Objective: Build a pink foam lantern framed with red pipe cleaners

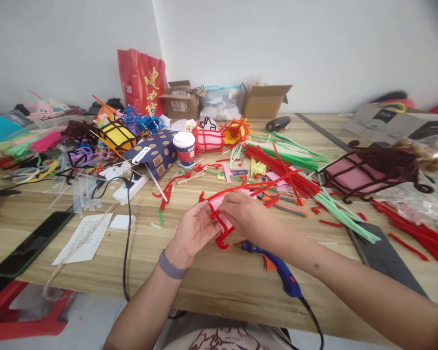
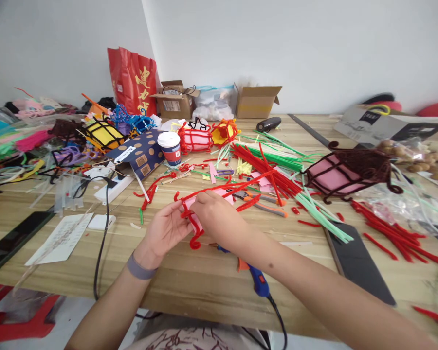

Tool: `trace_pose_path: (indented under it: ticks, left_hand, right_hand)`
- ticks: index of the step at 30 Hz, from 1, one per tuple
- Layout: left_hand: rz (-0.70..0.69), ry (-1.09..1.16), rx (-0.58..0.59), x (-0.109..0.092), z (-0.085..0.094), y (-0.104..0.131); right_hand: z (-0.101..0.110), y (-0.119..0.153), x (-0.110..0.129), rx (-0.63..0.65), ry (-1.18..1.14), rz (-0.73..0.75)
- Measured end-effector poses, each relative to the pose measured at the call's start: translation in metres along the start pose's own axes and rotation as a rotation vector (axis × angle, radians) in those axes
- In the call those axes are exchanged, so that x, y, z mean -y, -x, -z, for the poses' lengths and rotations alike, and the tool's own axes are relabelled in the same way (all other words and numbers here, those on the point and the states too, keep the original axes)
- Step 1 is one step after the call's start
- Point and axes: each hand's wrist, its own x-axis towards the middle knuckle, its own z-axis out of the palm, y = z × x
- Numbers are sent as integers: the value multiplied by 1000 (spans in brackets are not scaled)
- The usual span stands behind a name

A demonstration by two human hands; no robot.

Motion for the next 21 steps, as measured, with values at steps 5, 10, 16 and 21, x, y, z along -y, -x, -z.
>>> trace_pose_path:
  ticks: [5,10,16,21]
  left_hand:
    - [5,-6,-3,0,1,-1]
    - [7,1,-6,0,1,-1]
    - [2,-7,-11,-1,0,0]
    - [8,-6,-9,-1,0,0]
  right_hand:
    - [-1,0,-1,-26,-21,17]
    - [-2,0,-1,-40,-7,23]
    - [-2,-1,0,-31,1,21]
    - [2,-2,2,16,16,2]
